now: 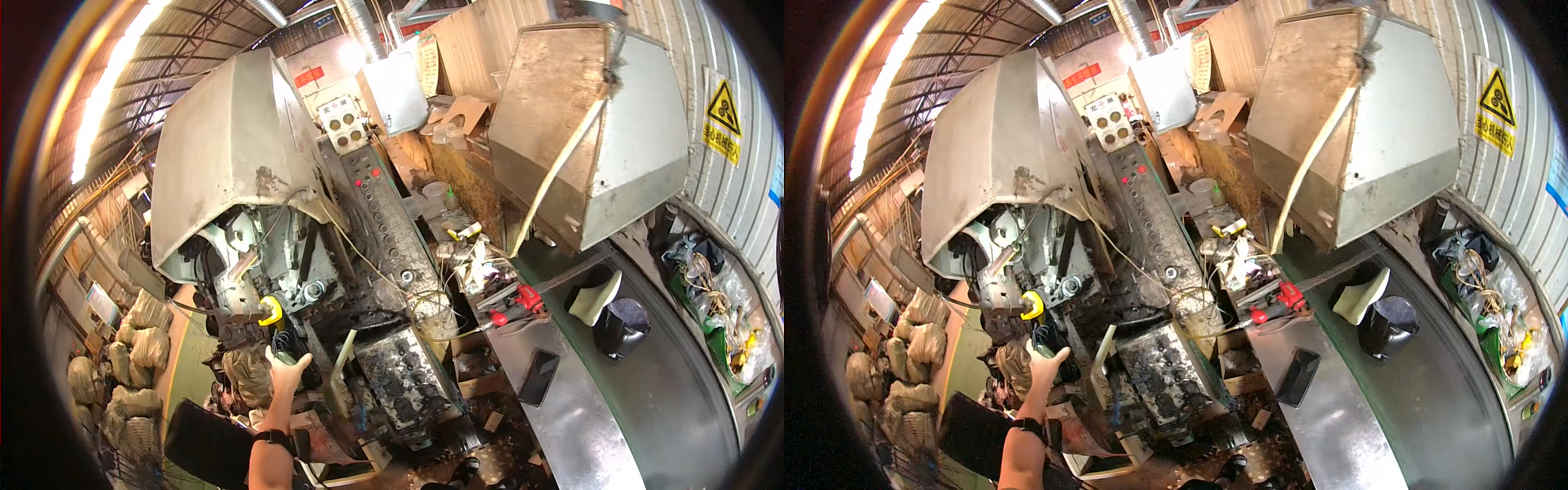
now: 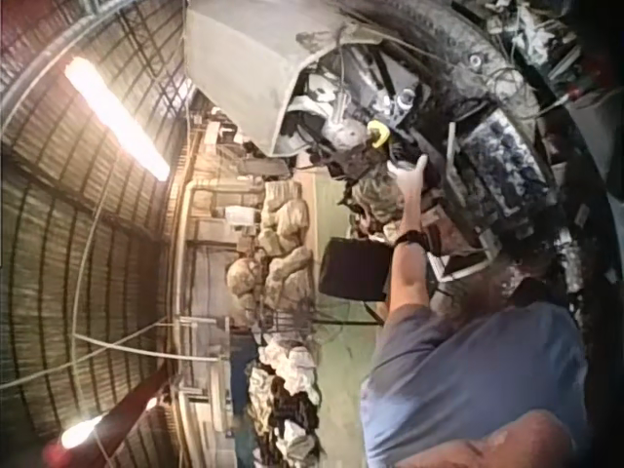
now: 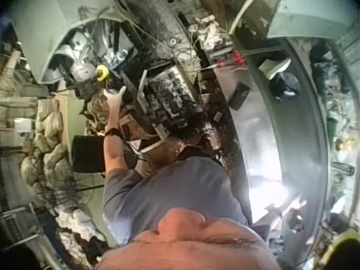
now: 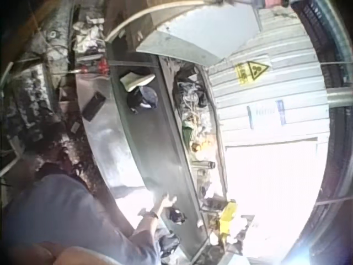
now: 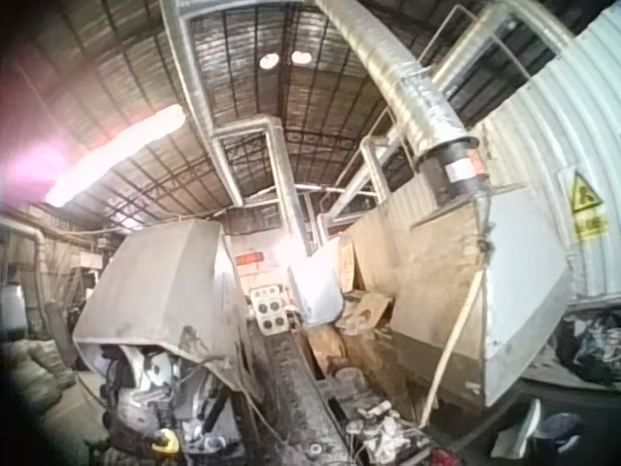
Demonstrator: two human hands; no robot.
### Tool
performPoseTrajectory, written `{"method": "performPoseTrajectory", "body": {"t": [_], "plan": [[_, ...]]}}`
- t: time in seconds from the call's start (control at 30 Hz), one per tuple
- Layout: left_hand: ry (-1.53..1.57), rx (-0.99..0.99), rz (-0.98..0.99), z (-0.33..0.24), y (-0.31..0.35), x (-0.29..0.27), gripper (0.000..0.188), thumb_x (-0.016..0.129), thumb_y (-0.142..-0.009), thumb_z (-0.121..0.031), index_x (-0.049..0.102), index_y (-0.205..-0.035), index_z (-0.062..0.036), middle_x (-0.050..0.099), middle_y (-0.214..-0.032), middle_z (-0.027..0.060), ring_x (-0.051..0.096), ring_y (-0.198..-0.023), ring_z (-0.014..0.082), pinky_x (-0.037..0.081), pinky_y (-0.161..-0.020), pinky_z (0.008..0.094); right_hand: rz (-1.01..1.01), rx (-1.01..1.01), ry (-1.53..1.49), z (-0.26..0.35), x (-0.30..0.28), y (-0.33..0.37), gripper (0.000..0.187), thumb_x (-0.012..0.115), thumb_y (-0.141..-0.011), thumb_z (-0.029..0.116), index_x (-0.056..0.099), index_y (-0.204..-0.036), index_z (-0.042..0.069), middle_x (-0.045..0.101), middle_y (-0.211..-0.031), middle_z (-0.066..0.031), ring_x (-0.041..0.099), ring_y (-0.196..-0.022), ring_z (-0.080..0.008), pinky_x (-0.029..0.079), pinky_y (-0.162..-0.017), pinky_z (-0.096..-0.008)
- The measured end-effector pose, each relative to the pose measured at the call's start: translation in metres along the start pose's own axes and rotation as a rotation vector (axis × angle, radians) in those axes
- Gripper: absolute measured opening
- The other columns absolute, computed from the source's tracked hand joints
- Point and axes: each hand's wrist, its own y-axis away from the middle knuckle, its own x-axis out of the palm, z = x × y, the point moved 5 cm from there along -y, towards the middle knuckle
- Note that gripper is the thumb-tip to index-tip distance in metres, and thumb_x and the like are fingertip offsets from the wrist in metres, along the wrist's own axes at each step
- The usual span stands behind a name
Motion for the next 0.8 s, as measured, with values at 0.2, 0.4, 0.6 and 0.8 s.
{"method": "performPoseTrajectory", "body": {"t": [0.2, 0.4, 0.6, 0.8], "plan": [[0.174, -0.03, 0.011, -0.002, 0.001, 0.008, 0.097, 0.085, -0.069, -0.018, 0.029, -0.147, -0.0078, 0.058, -0.13, 0.0251, 0.057, -0.12, 0.0386, 0.045, -0.1, 0.0453, 0.662, 0.243, -1.287, 0.293, 0.084, 0.049, 0.064, 0.065, -0.09, 0.004, 0.04, -0.15, 0.004, 0.07, -0.104, -0.0173, 0.068, -0.086, -0.0201, 0.057, -0.077, -0.0331], [0.209, -0.063, 0.022, -0.005, -0.002, 0.003, 0.097, 0.086, -0.069, -0.013, 0.03, -0.147, -0.0073, 0.055, -0.134, 0.0202, 0.054, -0.122, 0.035, 0.042, -0.104, 0.0436, 1.326, -0.412, -1.207, 0.601, -0.031, 0.195, 0.047, 0.063, -0.093, 0.0, 0.047, -0.137, -0.008, 0.075, -0.093, -0.0138, 0.071, -0.089, -0.0175, 0.057, -0.082, -0.0303], [0.373, -0.154, 0.01, -0.015, -0.002, -0.014, 0.081, 0.082, -0.072, -0.009, 0.04, -0.141, -0.0042, 0.058, -0.13, 0.02, 0.06, -0.113, 0.0348, 0.05, -0.095, 0.0454, 1.669, -0.58, -1.362, 0.652, -0.098, 0.241, 0.061, 0.064, -0.096, 0.001, 0.035, -0.149, -0.002, 0.073, -0.101, -0.0098, 0.066, -0.093, -0.0107, 0.053, -0.084, -0.0255], [1.333, -0.596, 0.559, -0.085, 0.127, -0.006, 0.046, 0.067, -0.087, -0.03, 0.061, -0.125, -0.0048, 0.069, -0.115, 0.0118, 0.067, -0.104, 0.0304, 0.054, -0.092, 0.049, 1.912, -0.161, -1.462, 0.657, -0.107, 0.244, 0.065, 0.064, -0.096, 0.002, 0.029, -0.15, 0.002, 0.058, -0.133, -0.0211, 0.059, -0.116, -0.0192, 0.049, -0.1, -0.0302]]}}
